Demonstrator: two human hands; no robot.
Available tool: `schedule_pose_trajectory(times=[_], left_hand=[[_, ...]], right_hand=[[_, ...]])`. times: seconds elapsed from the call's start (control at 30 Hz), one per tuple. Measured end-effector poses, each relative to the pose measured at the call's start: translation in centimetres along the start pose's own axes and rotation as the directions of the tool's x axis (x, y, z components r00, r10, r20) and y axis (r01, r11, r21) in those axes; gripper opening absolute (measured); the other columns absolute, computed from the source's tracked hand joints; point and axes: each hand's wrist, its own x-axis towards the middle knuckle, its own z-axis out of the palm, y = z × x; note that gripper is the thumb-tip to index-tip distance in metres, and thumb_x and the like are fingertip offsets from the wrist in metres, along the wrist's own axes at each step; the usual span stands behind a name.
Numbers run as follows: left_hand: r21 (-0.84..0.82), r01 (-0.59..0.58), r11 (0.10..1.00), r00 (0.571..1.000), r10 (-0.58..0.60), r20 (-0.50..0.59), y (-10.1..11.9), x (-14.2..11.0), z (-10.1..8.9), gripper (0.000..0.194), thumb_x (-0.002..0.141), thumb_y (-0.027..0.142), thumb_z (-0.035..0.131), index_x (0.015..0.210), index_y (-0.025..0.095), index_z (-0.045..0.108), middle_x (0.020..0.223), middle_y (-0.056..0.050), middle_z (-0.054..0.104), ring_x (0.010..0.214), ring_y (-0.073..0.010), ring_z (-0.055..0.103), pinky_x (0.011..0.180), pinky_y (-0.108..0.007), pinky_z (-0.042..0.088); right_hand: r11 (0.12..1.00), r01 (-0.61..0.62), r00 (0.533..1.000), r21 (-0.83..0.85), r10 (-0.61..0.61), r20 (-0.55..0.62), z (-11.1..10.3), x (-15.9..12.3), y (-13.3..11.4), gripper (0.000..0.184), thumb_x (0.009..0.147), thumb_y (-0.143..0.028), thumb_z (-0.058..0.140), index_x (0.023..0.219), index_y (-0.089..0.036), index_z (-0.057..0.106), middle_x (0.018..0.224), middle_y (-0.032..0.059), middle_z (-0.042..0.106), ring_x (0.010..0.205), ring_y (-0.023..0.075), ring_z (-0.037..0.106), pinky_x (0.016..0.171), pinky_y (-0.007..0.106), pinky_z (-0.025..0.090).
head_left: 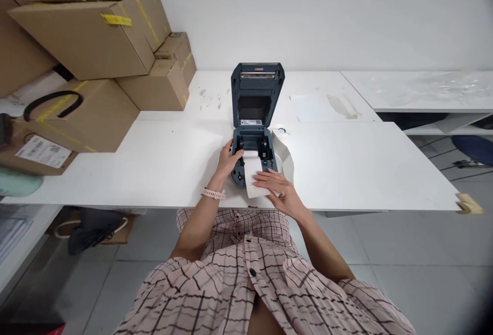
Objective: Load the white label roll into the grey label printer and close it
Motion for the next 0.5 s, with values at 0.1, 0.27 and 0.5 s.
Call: schedule_pose_trajectory(times=[0.1,0.27,0.5], left_hand=[[-0.029,0.007,1.000,1.000,-0.007,0.016,-0.06,0.08,0.07,0.065,0.090,0.038,0.065,0.152,0.025,0.052,0.154,-0.012,0.059,0.139,-0.0296,0.056,0.111,-0.043,0.049],[-0.093,0.025,0.995,0.999,-0.021,0.041,0.11,-0.15,0.09,0.067,0.090,0.038,0.065,0.154,0.023,0.048,0.159,-0.013,0.054,0.143,-0.0278,0.054,0.114,-0.041,0.048],[-0.125,0.024,0.992,0.998,-0.017,0.056,0.70,-0.23,-0.01,0.069,0.089,0.039,0.069,0.152,0.020,0.049,0.157,-0.016,0.055,0.141,-0.0285,0.056,0.111,-0.040,0.051]], right_hand=[[1.000,-0.002,1.000,-0.001,0.002,-0.009,0.28,-0.03,0.10,0.032,0.105,-0.038,0.055,0.130,-0.038,0.074,0.135,0.0030,0.075,0.134,0.0284,0.067,0.119,0.064,0.047],[1.000,0.002,1.000,-0.007,-0.002,-0.015,0.22,-0.12,-0.04,0.031,0.104,-0.037,0.057,0.129,-0.037,0.075,0.135,0.0039,0.075,0.134,0.0284,0.067,0.119,0.063,0.047],[0.999,-0.029,1.000,-0.033,0.029,-0.011,0.49,-0.12,-0.12,0.031,0.103,-0.035,0.058,0.130,-0.040,0.074,0.136,0.0017,0.074,0.135,0.0279,0.067,0.120,0.064,0.046]])
